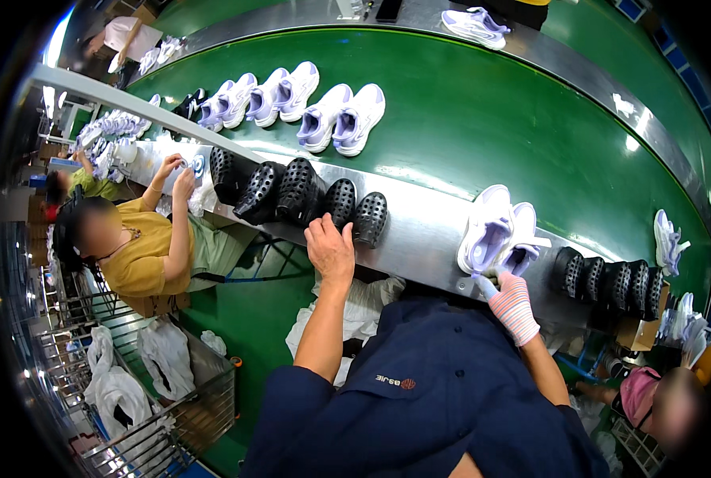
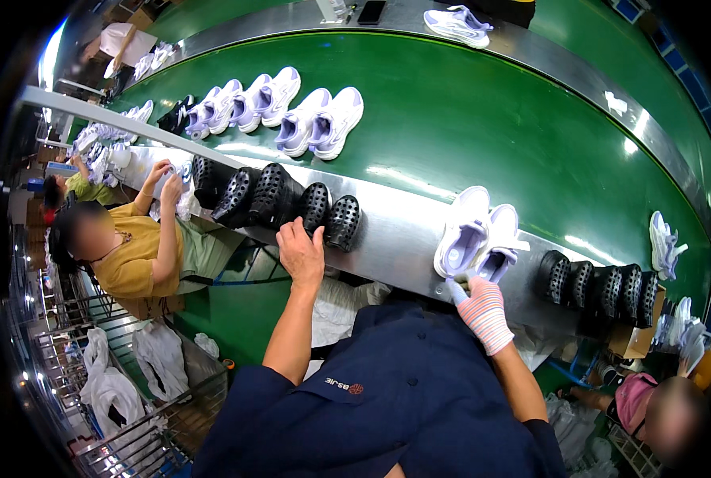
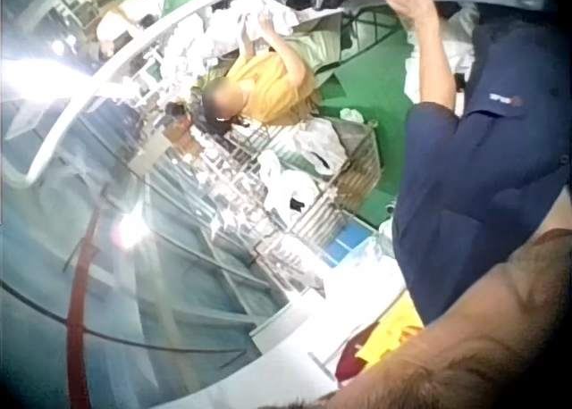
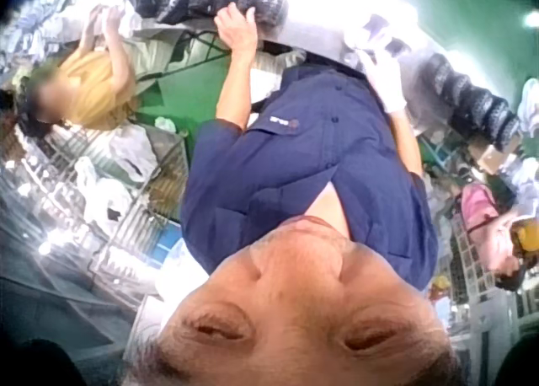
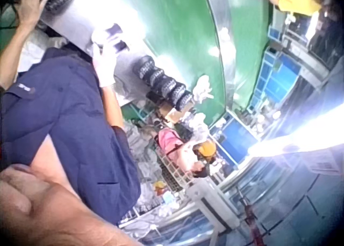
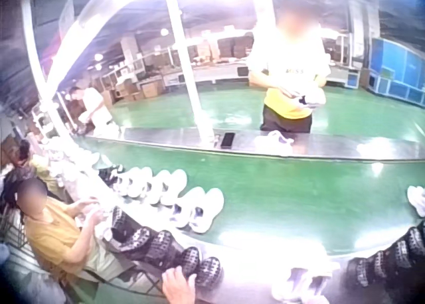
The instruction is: The person picks up shoes from an assembly line one at a time, turns them over to look at the soles, and places them back onto the conveyor belt.
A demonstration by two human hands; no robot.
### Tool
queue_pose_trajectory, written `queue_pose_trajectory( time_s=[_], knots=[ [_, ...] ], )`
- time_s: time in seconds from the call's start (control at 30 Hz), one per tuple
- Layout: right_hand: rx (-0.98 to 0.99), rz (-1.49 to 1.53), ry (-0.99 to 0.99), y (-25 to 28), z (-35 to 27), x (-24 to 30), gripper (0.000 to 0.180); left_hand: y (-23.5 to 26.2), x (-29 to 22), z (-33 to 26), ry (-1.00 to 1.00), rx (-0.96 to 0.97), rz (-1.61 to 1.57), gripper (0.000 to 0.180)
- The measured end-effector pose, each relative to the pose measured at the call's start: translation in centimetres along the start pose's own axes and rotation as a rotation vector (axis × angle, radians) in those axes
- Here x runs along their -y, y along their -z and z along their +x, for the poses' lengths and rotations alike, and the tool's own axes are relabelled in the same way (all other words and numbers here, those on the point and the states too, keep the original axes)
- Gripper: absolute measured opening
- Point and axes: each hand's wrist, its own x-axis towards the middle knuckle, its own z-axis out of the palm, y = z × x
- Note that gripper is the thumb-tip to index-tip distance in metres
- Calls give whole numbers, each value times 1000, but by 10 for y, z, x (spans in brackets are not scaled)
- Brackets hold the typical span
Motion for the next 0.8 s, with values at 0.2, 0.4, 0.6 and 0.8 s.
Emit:
queue_pose_trajectory(
  time_s=[0.2, 0.4, 0.6, 0.8],
  knots=[
    [-26, 306, 47, -37, 16, 28, 45, 64, -51, 8, -191, -104, -231, 43],
    [238, 1443, -361, -24, 3, 77, 31, 70, -128, -28, -485, 166, -855, 46],
    [415, 958, -273, -12, -21, 45, 46, 17, -166, -7, 80, 858, -1349, 33],
    [-138, -167, -89, 1, -44, 52, 64, -18, -196, -31, 389, 949, -1294, 25]
  ],
)
